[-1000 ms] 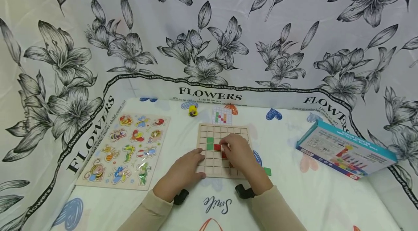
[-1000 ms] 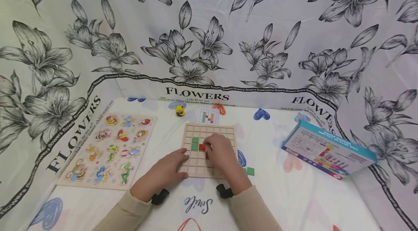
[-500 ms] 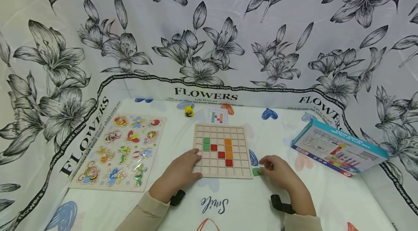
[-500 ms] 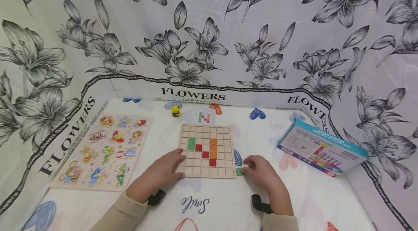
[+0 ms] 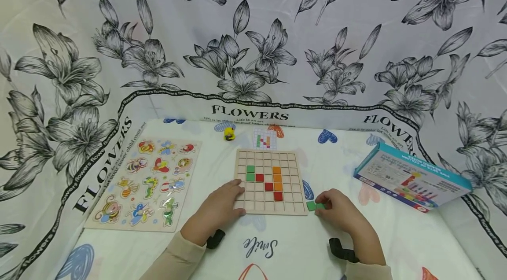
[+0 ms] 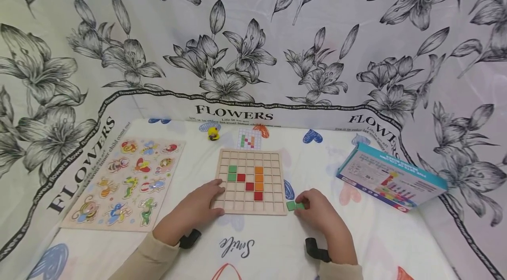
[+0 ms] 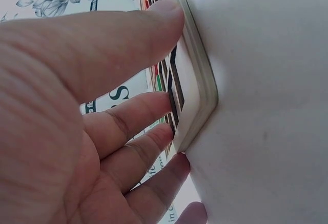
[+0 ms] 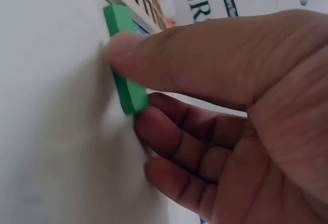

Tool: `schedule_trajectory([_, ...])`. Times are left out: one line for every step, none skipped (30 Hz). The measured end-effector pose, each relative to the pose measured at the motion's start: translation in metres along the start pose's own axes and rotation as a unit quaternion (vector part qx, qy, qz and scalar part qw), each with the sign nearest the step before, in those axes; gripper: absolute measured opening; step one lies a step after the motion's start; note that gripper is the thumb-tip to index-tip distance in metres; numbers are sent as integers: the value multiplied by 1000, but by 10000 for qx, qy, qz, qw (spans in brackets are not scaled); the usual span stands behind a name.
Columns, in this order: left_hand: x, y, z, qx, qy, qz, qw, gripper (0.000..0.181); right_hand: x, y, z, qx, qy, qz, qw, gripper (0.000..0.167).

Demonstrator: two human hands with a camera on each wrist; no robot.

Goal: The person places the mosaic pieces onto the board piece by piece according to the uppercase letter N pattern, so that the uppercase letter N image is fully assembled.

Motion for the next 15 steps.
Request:
schedule_trajectory([0, 0, 0, 3, 1, 1, 10000, 64, -1, 1, -1, 4, -4, 30, 10000, 21])
schedule_trajectory([0, 0, 0, 5, 2, 6, 10000, 64, -2, 1, -2, 10, 1, 45, 10000, 23])
schedule_trajectory([0, 0, 0, 13, 5, 6, 10000, 64, -2, 2, -3, 33, 11, 30, 10000, 24])
schedule_trajectory([0, 0, 0, 17, 3, 3, 10000, 64, -3, 2, -5, 45, 56, 2, 10000, 24])
schedule_trajectory([0, 1, -1, 20, 6, -3, 10000, 64, -4, 1, -6, 70, 90, -35, 9999, 22])
schedule_trajectory([0, 1, -1, 19, 3, -9, 10000, 64, -4, 1, -7, 112, 118, -80, 9998, 21])
schedule_trajectory([0, 1, -1, 20, -3, -15, 10000, 64, -5, 0, -8, 194, 121, -135, 9996, 20])
schedule_trajectory([0, 1, -1, 16, -5, -14, 10000, 64, -5, -1, -9, 246, 131, -199, 9994, 20])
schedule_trajectory([0, 1, -1, 19, -6, -18, 10000, 64, -4, -1, -10, 294, 125, -276, 9991, 19])
schedule_trajectory([0, 1, -1, 21, -11, -23, 10000, 64, -4, -2, -11, 328, 132, -361, 9987, 19])
schedule_trajectory([0, 1, -1, 23, -13, -23, 10000, 64, -4, -3, -11, 362, 134, -456, 9982, 18])
schedule_trajectory([0, 1, -1, 24, -16, -25, 10000, 64, -3, -4, -9, 387, 124, -557, 9976, 17])
schedule_trajectory([1, 1, 0, 29, -21, -29, 10000, 64, -2, -5, -7, 396, 118, -668, 9969, 16])
schedule_trajectory([1, 1, 0, 33, -28, -36, 10000, 64, -1, -6, -4, 393, 133, -799, 9959, 14])
schedule_trajectory([1, 1, 0, 40, -27, -47, 10000, 64, 0, -7, 0, 367, 152, -933, 9948, 12])
Point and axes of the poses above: each hand's wrist, its own y-axis away from the middle knuckle, its own x-axis out of the palm, z = x × y, the point moved 2 cm from there along -y, towards the middle knuckle, and after that the axes turned 1 degree about x, right-handed, at the moved point
